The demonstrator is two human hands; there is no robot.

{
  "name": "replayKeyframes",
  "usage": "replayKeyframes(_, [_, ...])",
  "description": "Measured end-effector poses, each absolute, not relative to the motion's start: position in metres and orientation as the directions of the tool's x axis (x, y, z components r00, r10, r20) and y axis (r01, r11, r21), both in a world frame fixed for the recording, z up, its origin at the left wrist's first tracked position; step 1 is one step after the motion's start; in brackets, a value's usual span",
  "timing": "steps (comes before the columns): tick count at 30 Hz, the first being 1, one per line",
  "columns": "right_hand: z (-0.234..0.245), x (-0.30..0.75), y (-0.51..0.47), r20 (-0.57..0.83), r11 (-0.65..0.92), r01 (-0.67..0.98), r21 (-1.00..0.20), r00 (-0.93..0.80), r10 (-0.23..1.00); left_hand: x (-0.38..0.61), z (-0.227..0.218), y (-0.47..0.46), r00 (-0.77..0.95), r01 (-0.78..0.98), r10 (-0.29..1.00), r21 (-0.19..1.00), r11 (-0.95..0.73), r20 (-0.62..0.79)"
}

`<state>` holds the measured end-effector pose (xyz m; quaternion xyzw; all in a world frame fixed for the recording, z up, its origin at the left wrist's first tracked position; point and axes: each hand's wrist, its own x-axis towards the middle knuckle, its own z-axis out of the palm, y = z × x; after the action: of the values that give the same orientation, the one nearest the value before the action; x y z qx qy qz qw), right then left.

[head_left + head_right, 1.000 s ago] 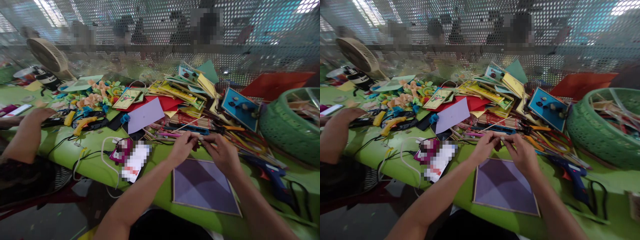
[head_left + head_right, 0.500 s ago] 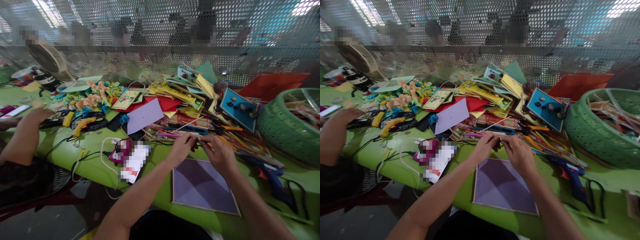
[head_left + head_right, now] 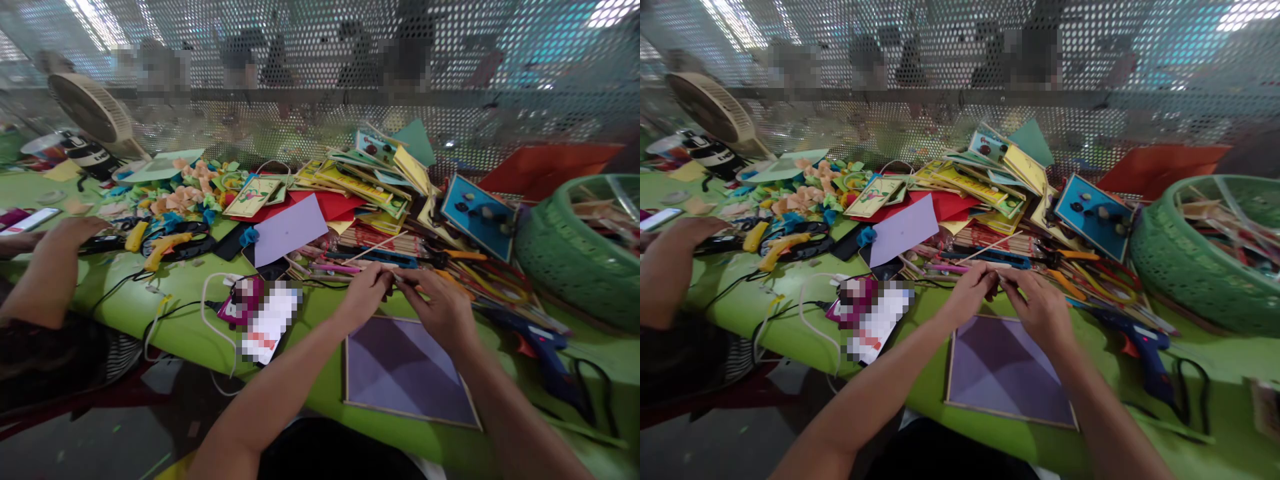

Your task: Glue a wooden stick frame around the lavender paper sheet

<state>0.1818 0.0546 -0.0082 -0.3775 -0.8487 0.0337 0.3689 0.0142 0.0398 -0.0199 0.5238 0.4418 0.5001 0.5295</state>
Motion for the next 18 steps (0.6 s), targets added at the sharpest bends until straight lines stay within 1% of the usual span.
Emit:
replayKeyframes(4, [-0.0112,0.1812,0.0542,0.584,0.697,0.616,-0.366,-0.432,0.688,0.0121,-0.0183,0.0385,0.077,-0.008,0.994,0.997,-0.075,0.075])
replayKeyframes(10, [-0.0127,0.1807,0.0549,0.570,0.667,0.613,-0.423,-0.391,0.722,0.0120,-0.0192,0.0383,0.058,0.006,0.995,0.996,-0.087,0.086])
replayKeyframes(18, [-0.0152,0.1821,0.0561,0.620,0.696,0.621,-0.360,-0.398,0.676,0.0124,-0.0176,0.0377,0.047,0.015,0.994,0.995,-0.099,0.098])
